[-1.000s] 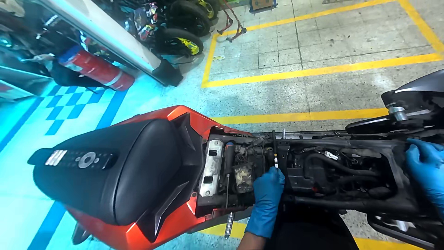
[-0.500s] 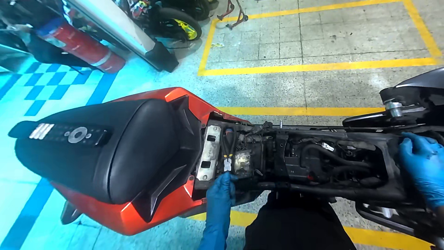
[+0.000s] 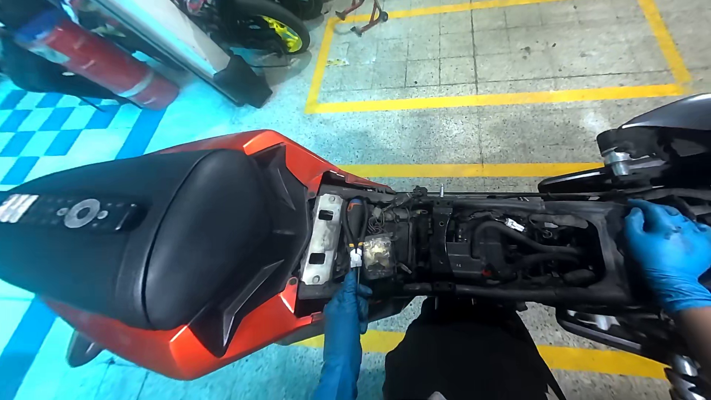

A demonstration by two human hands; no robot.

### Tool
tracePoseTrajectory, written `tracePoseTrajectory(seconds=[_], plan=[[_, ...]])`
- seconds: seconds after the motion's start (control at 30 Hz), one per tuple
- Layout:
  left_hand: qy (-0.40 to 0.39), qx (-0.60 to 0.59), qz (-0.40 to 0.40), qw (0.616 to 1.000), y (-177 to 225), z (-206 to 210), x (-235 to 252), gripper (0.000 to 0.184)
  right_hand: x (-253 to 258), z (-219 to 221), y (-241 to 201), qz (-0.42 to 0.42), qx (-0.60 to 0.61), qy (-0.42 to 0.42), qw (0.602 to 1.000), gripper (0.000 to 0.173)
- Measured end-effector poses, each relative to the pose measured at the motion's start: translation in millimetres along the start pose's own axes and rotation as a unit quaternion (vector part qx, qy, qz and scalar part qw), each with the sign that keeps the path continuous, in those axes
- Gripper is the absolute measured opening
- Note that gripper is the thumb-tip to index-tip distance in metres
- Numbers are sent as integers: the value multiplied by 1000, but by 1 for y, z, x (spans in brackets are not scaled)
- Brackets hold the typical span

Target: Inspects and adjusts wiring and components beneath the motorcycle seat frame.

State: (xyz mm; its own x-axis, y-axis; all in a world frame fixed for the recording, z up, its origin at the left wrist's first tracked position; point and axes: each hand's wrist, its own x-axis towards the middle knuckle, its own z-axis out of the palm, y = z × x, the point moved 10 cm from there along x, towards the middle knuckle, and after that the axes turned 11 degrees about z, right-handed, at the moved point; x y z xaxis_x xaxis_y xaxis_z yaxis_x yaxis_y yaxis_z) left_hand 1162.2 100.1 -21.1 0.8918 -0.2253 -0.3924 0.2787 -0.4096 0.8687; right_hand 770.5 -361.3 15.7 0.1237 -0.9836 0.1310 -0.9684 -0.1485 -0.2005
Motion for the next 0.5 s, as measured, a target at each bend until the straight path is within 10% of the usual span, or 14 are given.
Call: tracePoseTrajectory(seconds=[0.27, 0.5], plan=[[-182, 142, 53, 971, -32, 46, -58, 45, -1, -1, -1, 7, 1, 4, 1000, 43], [-162, 381, 226, 882, -4, 84, -47, 37, -1, -2, -2, 10, -3, 3, 1000, 42]])
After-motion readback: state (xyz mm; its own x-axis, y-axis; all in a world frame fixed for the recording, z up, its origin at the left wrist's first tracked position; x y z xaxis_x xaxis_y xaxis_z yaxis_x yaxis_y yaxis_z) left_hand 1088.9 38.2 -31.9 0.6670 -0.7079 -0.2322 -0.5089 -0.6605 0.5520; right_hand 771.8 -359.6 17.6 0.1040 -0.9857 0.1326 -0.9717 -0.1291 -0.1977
